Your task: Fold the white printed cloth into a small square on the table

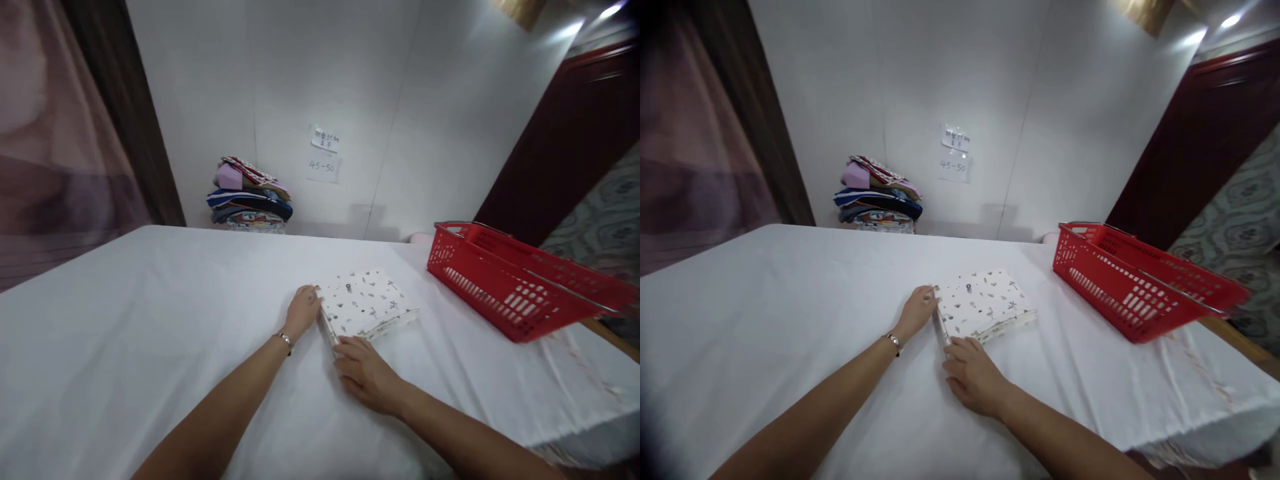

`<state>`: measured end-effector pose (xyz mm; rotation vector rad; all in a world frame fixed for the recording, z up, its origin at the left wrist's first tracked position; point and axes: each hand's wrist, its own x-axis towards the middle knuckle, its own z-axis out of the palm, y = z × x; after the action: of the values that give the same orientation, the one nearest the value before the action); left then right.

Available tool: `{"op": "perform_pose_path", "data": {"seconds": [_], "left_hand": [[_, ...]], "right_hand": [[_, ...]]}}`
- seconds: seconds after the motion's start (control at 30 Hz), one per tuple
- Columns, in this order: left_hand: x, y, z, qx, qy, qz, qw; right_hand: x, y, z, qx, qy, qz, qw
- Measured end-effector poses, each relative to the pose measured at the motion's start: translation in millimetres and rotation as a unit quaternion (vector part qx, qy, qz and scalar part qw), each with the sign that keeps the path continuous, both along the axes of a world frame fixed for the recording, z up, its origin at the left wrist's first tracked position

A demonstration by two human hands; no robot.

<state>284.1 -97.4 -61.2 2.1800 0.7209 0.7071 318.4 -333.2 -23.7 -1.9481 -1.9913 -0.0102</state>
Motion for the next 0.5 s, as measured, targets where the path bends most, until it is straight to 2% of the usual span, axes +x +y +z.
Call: {"op": "perform_pose_path", "data": {"seconds": [0.07, 0.13, 0.2, 0.27, 0.37, 0.43, 0.5], "left_hand": [[-3, -11, 4.4, -0.068, 0.029, 0.038, 0.997], [-4, -18, 9.4, -0.134, 0.062, 0.066, 0.987], [-1, -22, 13.5, -0.186, 0.082, 0.072, 0.977], [5, -26, 15.6, -0.215, 0.090, 0.071, 0.970], [14, -32, 15.2, -0.197, 0.101, 0.067, 0.973], [19, -35, 15.0, -0.164, 0.113, 0.066, 0.978], [22, -32, 17.2, -0.144, 0.116, 0.068, 0.980]], "right_hand": [[19, -19, 0.8, 0.056, 0.024, -0.008, 0.998], [53, -32, 1.9, 0.121, 0.063, -0.085, 0.987], [97, -40, 2.8, 0.160, 0.127, -0.234, 0.951], [140, -44, 3.0, 0.127, 0.214, -0.416, 0.875], [185, -45, 1.6, 0.084, 0.265, -0.490, 0.826], [198, -42, -0.6, 0.055, 0.293, -0.505, 0.810], [200, -37, -3.6, 0.026, 0.319, -0.511, 0.798]]}}
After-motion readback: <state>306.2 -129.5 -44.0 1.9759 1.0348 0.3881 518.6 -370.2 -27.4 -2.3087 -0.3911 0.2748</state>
